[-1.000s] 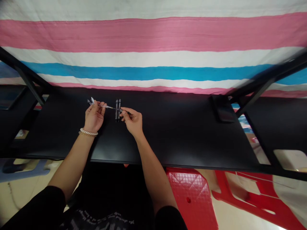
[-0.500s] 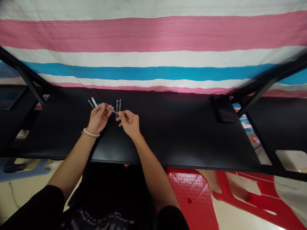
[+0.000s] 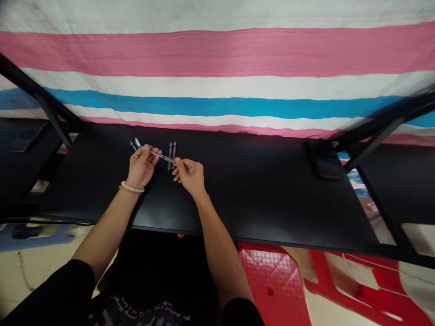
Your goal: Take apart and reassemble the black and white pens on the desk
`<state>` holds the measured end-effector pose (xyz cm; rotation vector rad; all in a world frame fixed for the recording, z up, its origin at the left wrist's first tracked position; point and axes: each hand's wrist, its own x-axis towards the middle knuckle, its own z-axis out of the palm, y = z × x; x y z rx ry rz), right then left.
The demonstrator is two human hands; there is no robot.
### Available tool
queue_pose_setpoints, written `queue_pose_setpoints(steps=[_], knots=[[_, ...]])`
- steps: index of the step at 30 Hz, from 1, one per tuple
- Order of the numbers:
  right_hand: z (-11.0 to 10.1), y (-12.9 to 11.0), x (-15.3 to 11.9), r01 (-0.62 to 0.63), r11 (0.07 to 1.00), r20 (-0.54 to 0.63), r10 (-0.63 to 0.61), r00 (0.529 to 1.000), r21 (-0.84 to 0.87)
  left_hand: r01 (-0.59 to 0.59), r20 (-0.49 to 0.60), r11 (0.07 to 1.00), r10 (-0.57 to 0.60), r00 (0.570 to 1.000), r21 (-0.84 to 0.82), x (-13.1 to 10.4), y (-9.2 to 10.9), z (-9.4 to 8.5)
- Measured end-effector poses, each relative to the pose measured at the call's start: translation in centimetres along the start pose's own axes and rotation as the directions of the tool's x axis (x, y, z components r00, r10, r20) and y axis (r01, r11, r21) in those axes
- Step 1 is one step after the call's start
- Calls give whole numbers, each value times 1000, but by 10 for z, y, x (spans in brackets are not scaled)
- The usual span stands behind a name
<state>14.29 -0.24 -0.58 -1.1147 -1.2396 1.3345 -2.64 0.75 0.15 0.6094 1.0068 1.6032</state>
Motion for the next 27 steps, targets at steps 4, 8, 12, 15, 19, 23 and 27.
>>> queue_pose_setpoints(steps=[4, 8, 12, 15, 19, 23, 27], knots=[[1, 3, 0, 32, 999, 10, -32, 999, -4, 2, 2, 1000, -2, 1000, -12, -1, 1, 1], [0, 5, 0, 37, 997, 14, -36, 999, -67, 5, 22, 1000, -5, 1000, -1, -3, 0, 3], [-1, 9, 0, 137, 987, -16, -139, 990, -81, 2, 19, 1000, -2, 1000, 9, -3, -1, 2], [-2, 11, 0, 167, 981, 30, -165, 986, -103, 2, 37, 1000, -3, 999, 17, -3, -1, 0], [-3, 9, -1, 164, 980, 66, -157, 985, -116, 22, 76, 1000, -20, 997, -22, -3, 0, 0], [-3, 5, -1, 201, 963, 94, -187, 978, -178, 125, 148, 972, -96, 984, -198, -5, 8, 6], [-4, 4, 1, 194, 957, -30, -205, 978, -213, 261, 204, 902, -200, 958, -344, -8, 20, 6]])
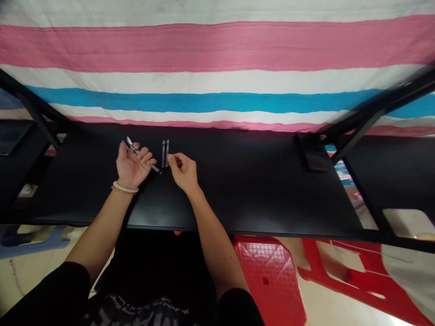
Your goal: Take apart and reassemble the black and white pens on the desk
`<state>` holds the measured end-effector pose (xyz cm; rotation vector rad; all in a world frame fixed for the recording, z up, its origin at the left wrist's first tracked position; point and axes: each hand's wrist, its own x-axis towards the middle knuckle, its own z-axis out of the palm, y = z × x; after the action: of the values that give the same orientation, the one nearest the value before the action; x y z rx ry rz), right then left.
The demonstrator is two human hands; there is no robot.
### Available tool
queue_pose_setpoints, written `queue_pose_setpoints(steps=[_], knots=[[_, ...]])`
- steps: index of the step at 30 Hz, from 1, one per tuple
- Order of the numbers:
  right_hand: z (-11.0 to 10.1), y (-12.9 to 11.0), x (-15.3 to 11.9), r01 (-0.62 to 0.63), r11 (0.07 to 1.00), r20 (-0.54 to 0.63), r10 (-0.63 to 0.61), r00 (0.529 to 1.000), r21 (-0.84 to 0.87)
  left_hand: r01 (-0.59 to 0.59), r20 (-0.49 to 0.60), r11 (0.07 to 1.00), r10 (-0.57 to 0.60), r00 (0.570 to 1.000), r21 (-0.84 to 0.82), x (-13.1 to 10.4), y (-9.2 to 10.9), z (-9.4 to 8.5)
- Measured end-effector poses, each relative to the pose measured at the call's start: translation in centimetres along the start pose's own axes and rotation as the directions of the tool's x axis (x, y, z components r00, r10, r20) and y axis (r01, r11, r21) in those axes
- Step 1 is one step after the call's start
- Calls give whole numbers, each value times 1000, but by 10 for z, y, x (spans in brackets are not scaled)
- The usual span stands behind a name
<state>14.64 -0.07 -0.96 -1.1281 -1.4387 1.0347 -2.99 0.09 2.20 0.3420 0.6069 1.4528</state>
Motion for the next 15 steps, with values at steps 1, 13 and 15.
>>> queue_pose_setpoints(steps=[1, 13, 15], knots=[[0, 1, 1, -9, 1000, -23, 9, 1000, 14, 17, -10, 1000, -17, 1000, -19, -1, 3, -1], [-2, 9, 1, 35, 984, -20, -39, 999, -177, 36, -98, 997, -42, 994, -67, -6, 15, -7], [-3, 7, 1, 46, 970, 0, -47, 999, -240, 59, -108, 997, -64, 992, -49, -7, 15, -6]])
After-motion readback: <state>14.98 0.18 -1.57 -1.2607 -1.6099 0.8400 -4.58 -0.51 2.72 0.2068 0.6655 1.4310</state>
